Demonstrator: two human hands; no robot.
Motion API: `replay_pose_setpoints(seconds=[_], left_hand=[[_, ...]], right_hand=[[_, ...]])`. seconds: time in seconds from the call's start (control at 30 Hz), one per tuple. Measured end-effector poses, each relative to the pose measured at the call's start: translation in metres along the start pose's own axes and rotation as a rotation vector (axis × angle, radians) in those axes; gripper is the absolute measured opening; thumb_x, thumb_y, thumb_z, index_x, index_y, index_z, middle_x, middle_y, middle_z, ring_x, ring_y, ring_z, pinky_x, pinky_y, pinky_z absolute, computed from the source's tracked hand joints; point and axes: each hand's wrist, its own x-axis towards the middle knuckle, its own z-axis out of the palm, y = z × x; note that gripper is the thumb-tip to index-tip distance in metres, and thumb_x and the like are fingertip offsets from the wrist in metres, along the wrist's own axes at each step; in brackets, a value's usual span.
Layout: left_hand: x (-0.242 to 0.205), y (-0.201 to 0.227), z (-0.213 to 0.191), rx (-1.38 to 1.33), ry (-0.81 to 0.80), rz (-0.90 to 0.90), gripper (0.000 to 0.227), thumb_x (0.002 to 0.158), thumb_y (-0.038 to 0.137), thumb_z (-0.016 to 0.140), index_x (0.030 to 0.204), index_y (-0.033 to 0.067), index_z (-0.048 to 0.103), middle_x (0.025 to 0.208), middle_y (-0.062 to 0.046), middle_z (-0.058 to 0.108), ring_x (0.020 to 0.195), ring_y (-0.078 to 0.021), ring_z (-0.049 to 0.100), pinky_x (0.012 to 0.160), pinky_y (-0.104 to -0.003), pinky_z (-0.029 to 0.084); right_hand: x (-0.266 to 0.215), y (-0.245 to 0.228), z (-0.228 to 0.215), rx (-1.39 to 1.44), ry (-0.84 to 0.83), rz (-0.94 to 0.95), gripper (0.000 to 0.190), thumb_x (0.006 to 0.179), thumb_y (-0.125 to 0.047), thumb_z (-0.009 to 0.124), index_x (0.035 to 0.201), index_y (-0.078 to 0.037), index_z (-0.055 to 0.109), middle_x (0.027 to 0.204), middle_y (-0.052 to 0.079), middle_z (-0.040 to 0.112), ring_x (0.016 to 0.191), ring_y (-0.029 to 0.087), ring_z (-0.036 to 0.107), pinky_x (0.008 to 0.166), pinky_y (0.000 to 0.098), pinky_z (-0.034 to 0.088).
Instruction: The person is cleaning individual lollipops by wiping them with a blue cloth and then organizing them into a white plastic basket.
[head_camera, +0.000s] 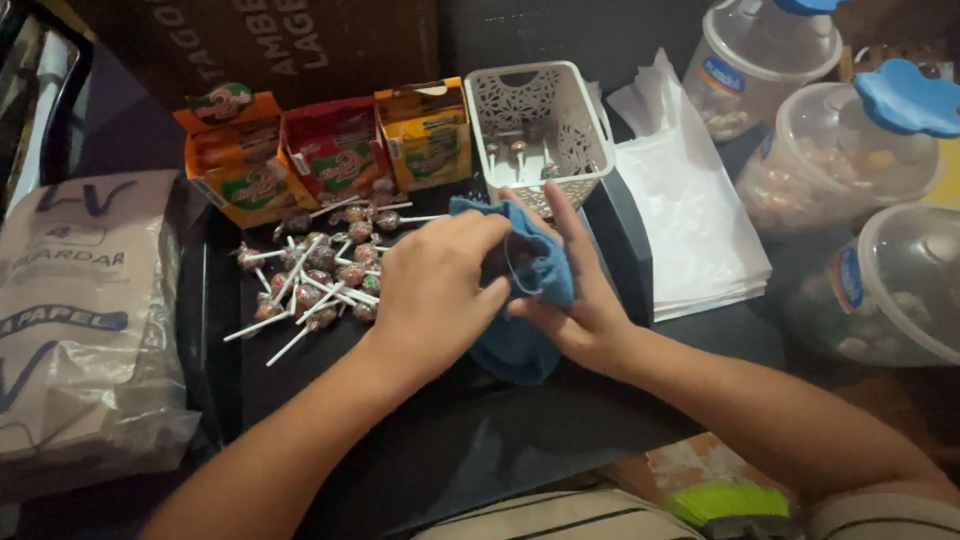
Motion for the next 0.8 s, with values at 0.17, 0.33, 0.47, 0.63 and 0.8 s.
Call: replay_pose_setpoints(seconds=[0.17,0.33,0.47,0.63,0.8], left_hand=[[0.005,-0.006,0.002,-0.169,0.135,0.068,0.039,0.058,0.010,0.077,0.093,0.0188,0.065,0.078,0.000,0.059,0.077,-0.0254,0.059,0.074,-0.037,0.047],[0.027,0.002,-0.019,-0.400,0.225,0.025,0.031,0.071,-0.007,0.070,0.095,0.0119,0.065,0.087,0.000,0.069,0.076,-0.0107,0.060,0.067,-0.024,0.048],[0.080,-0.022,-0.012,-0.216,0.270,0.342,0.023,0.084,-0.002,0.075,0.101,0.0065,0.063,0.089,-0.004,0.069,0.076,-0.0147,0.066,0.062,-0.026,0.048],[0.142,-0.052,0.042,0.224,-0.105,0.617,0.030,0.067,-0.006,0.060,0.081,0.0198,0.064,0.079,0.000,0.067,0.065,-0.0316,0.063,0.044,-0.045,0.041],[0.143,-0.047,0.046,0.234,-0.400,0.305,0.044,0.074,-0.007,0.056,0.105,0.0218,0.071,0.094,-0.010,0.070,0.085,-0.0374,0.064,0.065,-0.051,0.048]], right_hand=[[-0.001,0.005,0.006,-0.104,0.147,0.105,0.041,0.080,-0.001,0.069,0.113,-0.006,0.045,0.110,0.016,0.051,0.103,0.026,0.054,0.088,0.0420,0.046],[-0.003,0.001,0.013,-0.348,0.074,0.232,0.013,0.087,-0.022,0.062,0.085,-0.010,0.058,0.084,0.000,0.058,0.078,0.013,0.053,0.074,0.0295,0.045],[0.000,-0.012,0.016,-0.397,-0.061,0.202,0.014,0.091,-0.016,0.053,0.101,-0.009,0.058,0.091,0.007,0.061,0.081,0.022,0.062,0.075,0.0320,0.046],[0.003,-0.018,0.015,-0.357,-0.090,0.215,0.028,0.092,-0.016,0.052,0.118,-0.007,0.054,0.113,0.008,0.062,0.104,0.022,0.062,0.091,0.0330,0.047],[0.002,-0.017,0.014,-0.380,-0.083,0.193,0.029,0.093,-0.020,0.052,0.118,-0.006,0.055,0.117,0.010,0.062,0.112,0.024,0.061,0.097,0.0346,0.045]])
